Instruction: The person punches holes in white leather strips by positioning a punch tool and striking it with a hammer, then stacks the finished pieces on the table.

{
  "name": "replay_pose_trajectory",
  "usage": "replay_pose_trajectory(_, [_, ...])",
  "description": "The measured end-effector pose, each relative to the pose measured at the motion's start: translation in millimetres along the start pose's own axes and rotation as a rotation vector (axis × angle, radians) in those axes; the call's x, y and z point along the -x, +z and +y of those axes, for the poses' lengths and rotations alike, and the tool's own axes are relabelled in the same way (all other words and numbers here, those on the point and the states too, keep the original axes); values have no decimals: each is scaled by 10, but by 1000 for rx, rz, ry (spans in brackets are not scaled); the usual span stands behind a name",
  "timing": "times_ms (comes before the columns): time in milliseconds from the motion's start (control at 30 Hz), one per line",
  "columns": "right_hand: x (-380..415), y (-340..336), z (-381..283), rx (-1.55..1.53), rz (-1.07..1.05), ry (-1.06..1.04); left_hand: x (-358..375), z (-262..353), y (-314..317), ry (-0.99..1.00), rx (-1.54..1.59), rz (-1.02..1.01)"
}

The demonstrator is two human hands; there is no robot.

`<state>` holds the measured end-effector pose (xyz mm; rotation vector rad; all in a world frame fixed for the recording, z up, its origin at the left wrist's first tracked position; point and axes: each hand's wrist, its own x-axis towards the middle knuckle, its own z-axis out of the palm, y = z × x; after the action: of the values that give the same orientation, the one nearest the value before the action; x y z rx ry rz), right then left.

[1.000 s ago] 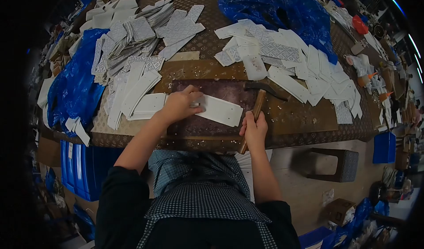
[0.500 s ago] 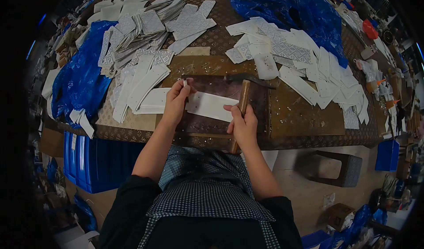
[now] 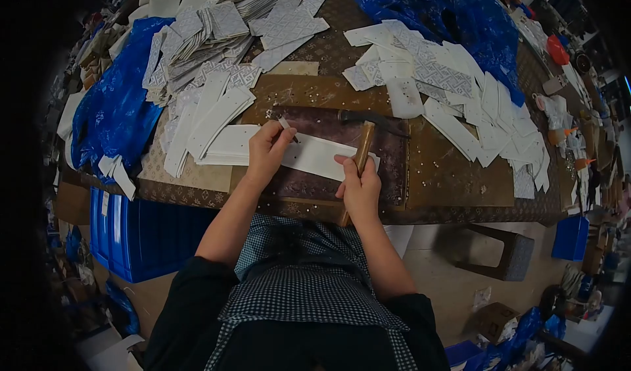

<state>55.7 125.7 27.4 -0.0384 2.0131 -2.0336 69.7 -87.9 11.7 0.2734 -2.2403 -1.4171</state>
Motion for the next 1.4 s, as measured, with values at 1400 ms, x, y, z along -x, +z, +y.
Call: replay_pose_trajectory(1400, [-35,61,-1327,811,-268,-653,-8,-76,64,283,-141,-78])
